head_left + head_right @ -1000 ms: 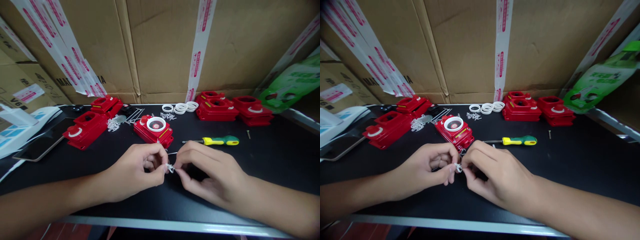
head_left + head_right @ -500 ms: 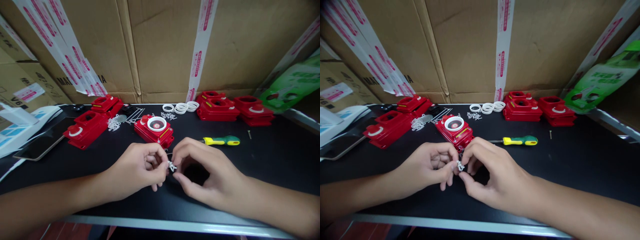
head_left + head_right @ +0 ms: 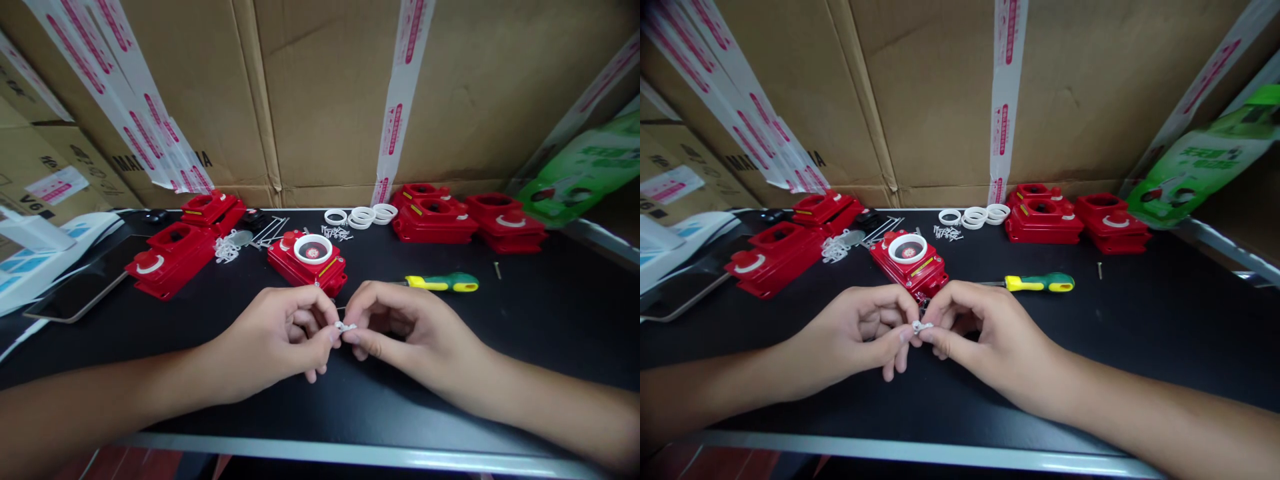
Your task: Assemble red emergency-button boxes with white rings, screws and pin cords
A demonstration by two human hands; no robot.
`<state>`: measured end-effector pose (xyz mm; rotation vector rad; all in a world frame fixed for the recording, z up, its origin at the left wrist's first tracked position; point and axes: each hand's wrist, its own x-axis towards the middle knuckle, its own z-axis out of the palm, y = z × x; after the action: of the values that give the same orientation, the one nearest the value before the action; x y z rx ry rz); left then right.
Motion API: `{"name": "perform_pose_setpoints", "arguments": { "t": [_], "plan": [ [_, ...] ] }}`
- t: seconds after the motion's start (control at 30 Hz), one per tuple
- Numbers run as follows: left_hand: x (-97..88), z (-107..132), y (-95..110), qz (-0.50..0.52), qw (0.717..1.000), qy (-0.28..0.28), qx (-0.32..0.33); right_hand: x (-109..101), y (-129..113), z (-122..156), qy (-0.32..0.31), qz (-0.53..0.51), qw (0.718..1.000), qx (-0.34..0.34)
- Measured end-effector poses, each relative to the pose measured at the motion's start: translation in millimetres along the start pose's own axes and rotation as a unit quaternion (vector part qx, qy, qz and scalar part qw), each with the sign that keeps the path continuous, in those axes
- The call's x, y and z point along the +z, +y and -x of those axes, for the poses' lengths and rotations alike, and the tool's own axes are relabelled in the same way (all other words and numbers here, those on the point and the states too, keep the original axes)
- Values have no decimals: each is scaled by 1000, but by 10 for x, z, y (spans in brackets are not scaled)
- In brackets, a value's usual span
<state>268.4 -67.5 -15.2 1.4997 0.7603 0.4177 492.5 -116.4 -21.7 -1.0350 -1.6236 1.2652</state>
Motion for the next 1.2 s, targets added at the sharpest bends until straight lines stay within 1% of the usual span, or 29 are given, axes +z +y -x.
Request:
{"name": "perform_pose_setpoints", "arguments": {
  "t": [0.13,0.27,0.53,0.67,0.9,1.07,1.2],
  "plan": [
    [-2,-6,-5,8,1000,-2,-1,12,5,-5,12,-31,999,27],
    [-3,-5,1,9,1000,-2,3,16,16,-5,18,-63,997,35],
    [-3,5,2,12,1000,-8,20,-15,1,1,15,14,1000,5],
    [-12,1,-3,12,999,-3,40,-19,-13,1,17,17,1000,16],
    [-26,8,36,-24,997,-19,65,-22,-3,5,6,-5,999,45],
    [-26,9,35,-36,996,-14,75,-14,7,10,15,-12,999,49],
    [-20,2,34,-37,997,-6,74,-11,3,10,13,13,999,39]
  ]
}}
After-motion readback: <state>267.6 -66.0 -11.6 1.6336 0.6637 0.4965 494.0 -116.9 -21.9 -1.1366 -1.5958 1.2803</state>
